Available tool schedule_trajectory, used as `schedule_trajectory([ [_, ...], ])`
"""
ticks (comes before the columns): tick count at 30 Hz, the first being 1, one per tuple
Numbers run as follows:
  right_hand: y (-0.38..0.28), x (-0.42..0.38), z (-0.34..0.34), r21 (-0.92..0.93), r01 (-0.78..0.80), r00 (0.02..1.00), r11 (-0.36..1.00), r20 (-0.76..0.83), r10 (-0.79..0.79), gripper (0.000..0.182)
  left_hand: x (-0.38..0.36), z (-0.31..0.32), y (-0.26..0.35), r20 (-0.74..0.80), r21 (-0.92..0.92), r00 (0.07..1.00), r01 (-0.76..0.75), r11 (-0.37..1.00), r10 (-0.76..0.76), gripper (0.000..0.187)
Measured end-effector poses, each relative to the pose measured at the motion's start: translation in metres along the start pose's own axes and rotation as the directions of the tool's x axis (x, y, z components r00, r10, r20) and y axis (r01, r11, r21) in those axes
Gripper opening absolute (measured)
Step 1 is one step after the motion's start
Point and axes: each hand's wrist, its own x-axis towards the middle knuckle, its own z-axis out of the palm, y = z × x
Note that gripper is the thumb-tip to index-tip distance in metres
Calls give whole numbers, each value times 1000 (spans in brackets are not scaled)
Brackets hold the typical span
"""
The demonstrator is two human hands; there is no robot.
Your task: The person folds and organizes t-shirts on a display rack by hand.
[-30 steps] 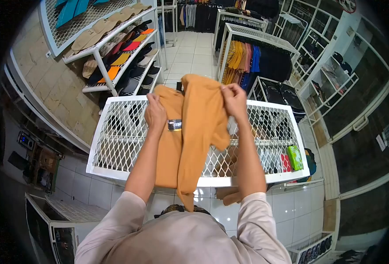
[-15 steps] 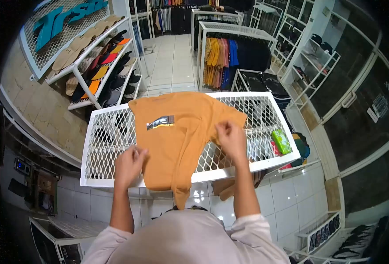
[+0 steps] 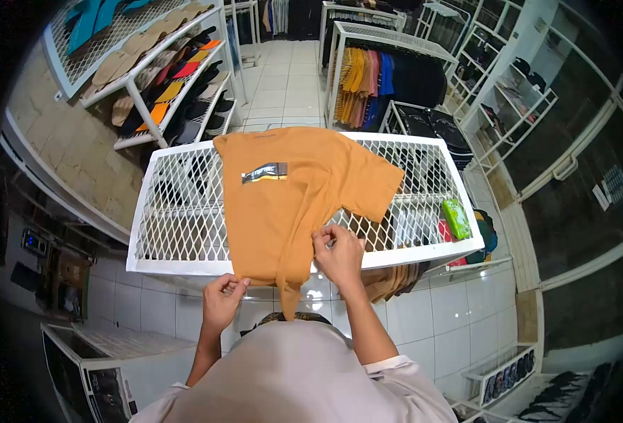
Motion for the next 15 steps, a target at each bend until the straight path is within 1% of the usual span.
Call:
schedule_trajectory([
  [1,6,0,3,1,3,1000,1000,13,-3,27,-3,-6,9,36,-66,999,31,997,-28,23],
  [2,16,2,8,246,-11,1000,969,11,9,22,-3,-10,15,72,-132,996,61,989,-52,20],
  [3,23,5,7,476,-25,1000,879,12,22,17,-2,-12,13,63,-134,996,67,989,-59,20],
  [4,27,6,-3,543,-101,991,834,128,36,17,-2,-15,9,-3,-185,999,-45,982,45,18],
  [5,39,8,-5,685,-151,986,713,159,56,24,-2,-18,5,-76,-225,987,-158,962,144,17],
  [6,42,10,-7,854,-229,972,467,175,157,26,0,-21,1,-98,-277,990,-127,953,104,15],
  [7,44,14,-10,949,-263,944,174,216,249,29,1,-26,-1,-106,-276,990,-123,953,97,15],
  [9,45,19,-29,958,-287,934,-21,285,217,33,2,-38,0,-59,-521,998,-13,853,-21,17],
  [10,51,18,-36,957,-290,945,-3,287,159,25,2,-42,0,-32,-527,999,-35,849,21,17],
  [11,51,17,-36,956,-292,943,-7,290,161,25,1,-42,-3,-31,-523,999,-32,851,18,17],
  [13,35,14,-46,900,-285,948,331,215,234,19,-3,-36,-12,9,-607,1000,-14,794,25,16],
  [14,20,12,-52,863,-333,934,380,248,257,24,-3,-33,-14,15,-608,1000,-12,794,26,16],
  [15,26,11,-52,863,-333,933,379,244,263,24,-3,-32,-15,26,-607,1000,8,795,10,15],
])
